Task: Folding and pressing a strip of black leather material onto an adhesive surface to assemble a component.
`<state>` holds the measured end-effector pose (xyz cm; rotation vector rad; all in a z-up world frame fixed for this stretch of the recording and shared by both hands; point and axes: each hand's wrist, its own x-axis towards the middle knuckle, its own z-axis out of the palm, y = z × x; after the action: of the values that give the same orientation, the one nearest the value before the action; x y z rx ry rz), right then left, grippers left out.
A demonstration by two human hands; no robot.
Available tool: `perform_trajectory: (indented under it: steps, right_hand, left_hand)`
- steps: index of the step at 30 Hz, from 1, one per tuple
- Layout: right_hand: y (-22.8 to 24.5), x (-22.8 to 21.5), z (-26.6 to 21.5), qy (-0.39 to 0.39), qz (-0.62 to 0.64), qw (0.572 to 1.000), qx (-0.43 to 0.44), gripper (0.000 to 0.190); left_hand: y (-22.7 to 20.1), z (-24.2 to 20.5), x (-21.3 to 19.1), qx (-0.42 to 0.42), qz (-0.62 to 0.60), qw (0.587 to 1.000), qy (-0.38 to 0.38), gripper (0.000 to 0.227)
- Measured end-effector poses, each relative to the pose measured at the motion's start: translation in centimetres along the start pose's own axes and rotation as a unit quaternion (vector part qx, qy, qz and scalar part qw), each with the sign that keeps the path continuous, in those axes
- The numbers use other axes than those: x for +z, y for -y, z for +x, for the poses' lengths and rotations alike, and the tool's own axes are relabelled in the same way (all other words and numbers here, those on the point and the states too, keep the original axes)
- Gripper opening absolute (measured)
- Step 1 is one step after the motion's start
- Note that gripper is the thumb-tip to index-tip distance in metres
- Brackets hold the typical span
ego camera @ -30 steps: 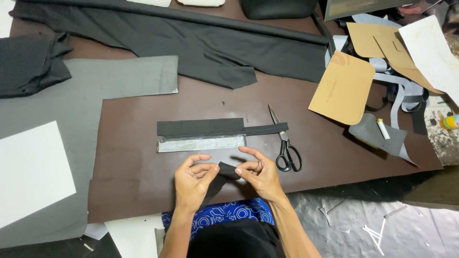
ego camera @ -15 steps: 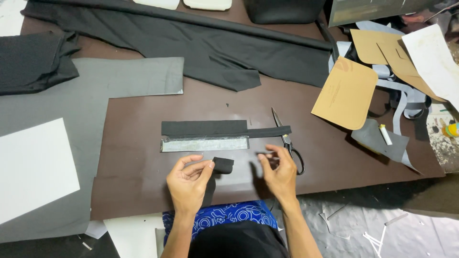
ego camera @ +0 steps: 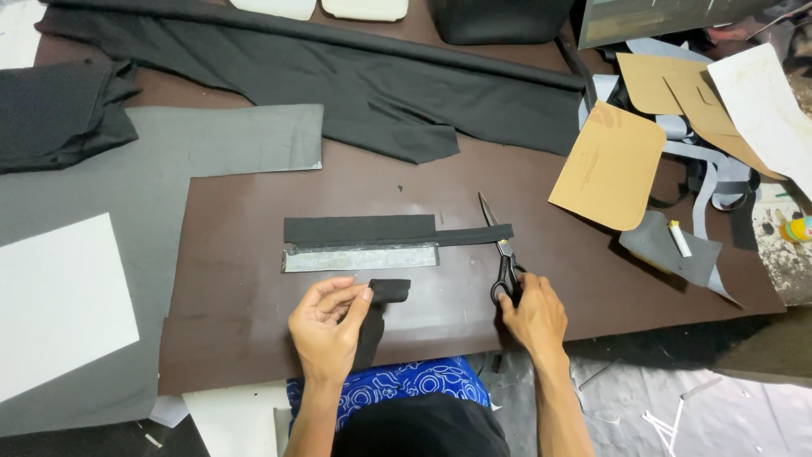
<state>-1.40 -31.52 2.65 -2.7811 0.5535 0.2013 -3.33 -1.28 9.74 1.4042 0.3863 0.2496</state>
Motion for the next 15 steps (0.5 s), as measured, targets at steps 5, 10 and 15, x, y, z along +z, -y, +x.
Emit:
perform_trajectory:
  steps: [5, 10, 15]
  right_hand:
    - [-1.2, -0.3, 0.4, -0.010, 0.001, 1.000, -0.012, 0.047]
    - [-1.6, -1.8, 0.0, 0.005, 0.017, 1.000, -0.006, 0.050]
    - [-4.8, -0.8, 0.3, 0.155, 0.413, 0.893, 0.090, 0.043]
  left_hand:
    - [0.0, -0.1, -0.2, -0.010, -0.002, 1.000, -0.003, 0.021]
    - [0.7, 0.1, -0.5, -0.008, -0.011, 1.000, -0.001, 0.022]
    - [1.3, 0.0, -0.3, -0.017, -0.025, 1.000, 0.000, 0.022]
